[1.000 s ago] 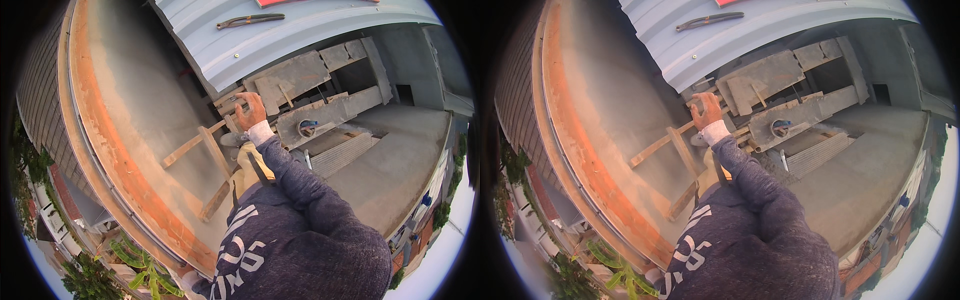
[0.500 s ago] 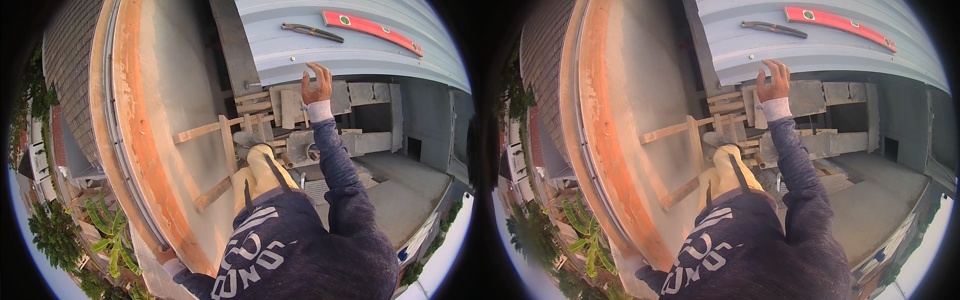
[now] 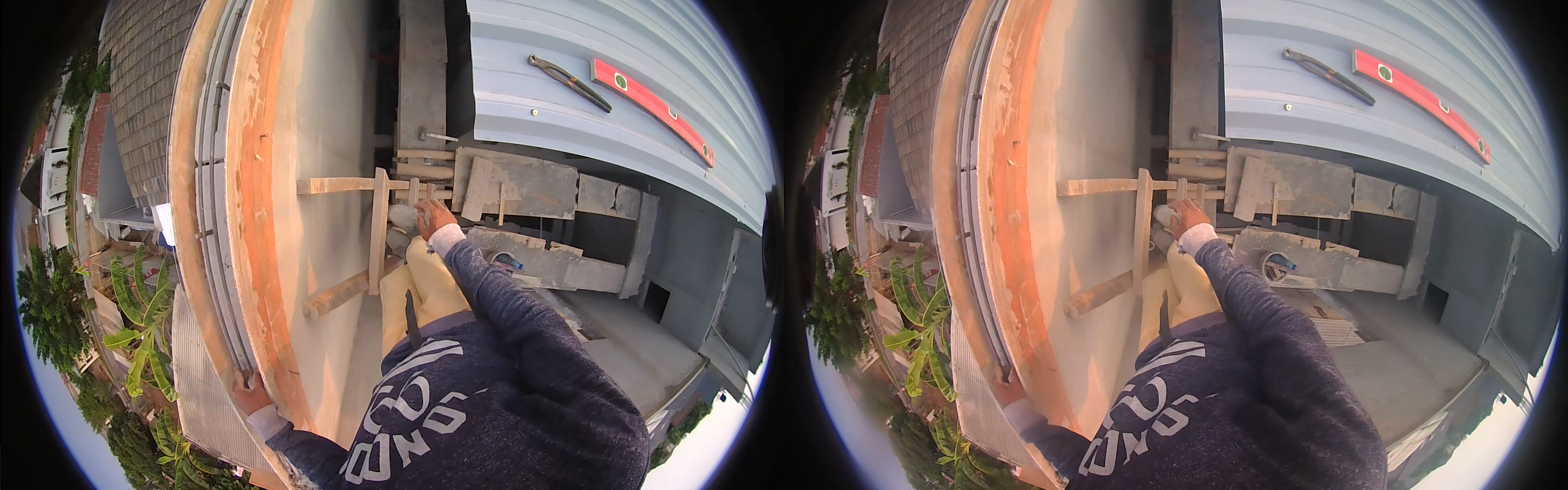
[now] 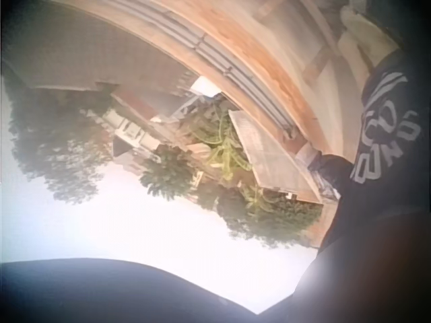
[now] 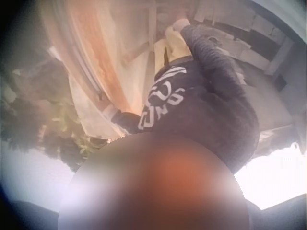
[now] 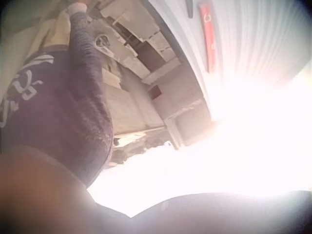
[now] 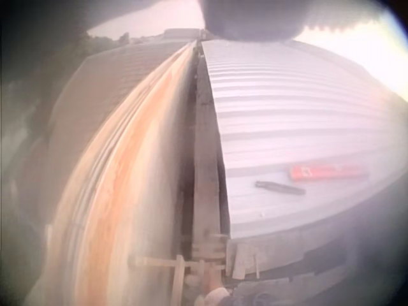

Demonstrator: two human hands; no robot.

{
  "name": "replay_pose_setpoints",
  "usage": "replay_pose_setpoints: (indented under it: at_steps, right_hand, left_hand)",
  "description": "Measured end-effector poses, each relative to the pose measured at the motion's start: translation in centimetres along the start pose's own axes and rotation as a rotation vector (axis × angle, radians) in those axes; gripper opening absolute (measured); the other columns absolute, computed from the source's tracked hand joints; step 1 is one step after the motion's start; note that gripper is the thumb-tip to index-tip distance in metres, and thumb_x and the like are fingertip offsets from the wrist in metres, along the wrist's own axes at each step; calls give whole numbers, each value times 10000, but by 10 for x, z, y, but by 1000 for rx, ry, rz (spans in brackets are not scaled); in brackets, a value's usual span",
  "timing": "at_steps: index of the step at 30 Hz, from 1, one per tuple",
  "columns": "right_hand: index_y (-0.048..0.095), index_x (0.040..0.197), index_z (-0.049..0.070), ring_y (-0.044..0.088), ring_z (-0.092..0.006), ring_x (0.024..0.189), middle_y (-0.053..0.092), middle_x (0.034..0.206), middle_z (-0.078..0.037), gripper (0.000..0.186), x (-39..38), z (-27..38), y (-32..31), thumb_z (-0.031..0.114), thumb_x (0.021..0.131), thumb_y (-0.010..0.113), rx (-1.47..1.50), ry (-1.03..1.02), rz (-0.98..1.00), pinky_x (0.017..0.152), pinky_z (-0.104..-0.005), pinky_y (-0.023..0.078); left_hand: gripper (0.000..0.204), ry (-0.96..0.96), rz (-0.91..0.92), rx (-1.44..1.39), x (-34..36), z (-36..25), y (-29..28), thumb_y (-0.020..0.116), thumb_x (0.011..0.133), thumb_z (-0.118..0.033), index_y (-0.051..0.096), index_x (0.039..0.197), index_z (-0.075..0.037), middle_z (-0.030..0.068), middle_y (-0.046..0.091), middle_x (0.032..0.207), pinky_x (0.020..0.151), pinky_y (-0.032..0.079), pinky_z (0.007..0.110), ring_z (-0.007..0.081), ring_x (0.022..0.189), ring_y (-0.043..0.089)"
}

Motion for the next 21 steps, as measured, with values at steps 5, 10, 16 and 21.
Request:
replay_pose_setpoints:
  at_steps: [5,10,16,21]
  right_hand:
    - [563,1156,120,529,-375,1154,583,1185,-151,339,-48,-25,57,195,830,615,-148,102,367,989,-454,436]
    - [559,1203,154,497,-390,1200,548,1262,-175,394,-64,-67,74,227,821,623,-155,196,513,1026,-455,414]
    - [581,1186,120,624,-347,1021,637,1106,-154,368,-7,-161,95,183,825,611,-132,242,354,909,-415,503]
    - [542,1238,110,581,-363,1085,606,1148,-193,436,88,-183,122,238,825,596,-197,237,329,965,-418,463]
  left_hand:
    - [539,14,-31,50,-6,-16,-1,725,760,-52,551,1257,62,191,636,966,795,475,405,329,910,617]
    - [529,-1,-2,81,-5,-13,-2,709,762,-24,549,1259,58,189,619,952,802,451,418,326,911,585]
    - [490,11,-5,76,-5,-20,-4,689,787,-47,552,1241,77,209,627,999,825,443,425,348,915,569]
    - [516,72,-29,95,-5,-9,-4,712,757,-170,579,1183,89,248,613,1071,876,460,438,388,987,595]
Point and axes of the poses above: each hand's wrist, its own x-axis towards the middle knuckle, its own y-axis out of the palm, z = x × y, the point moved 4 cm from there along x, towards the middle knuckle
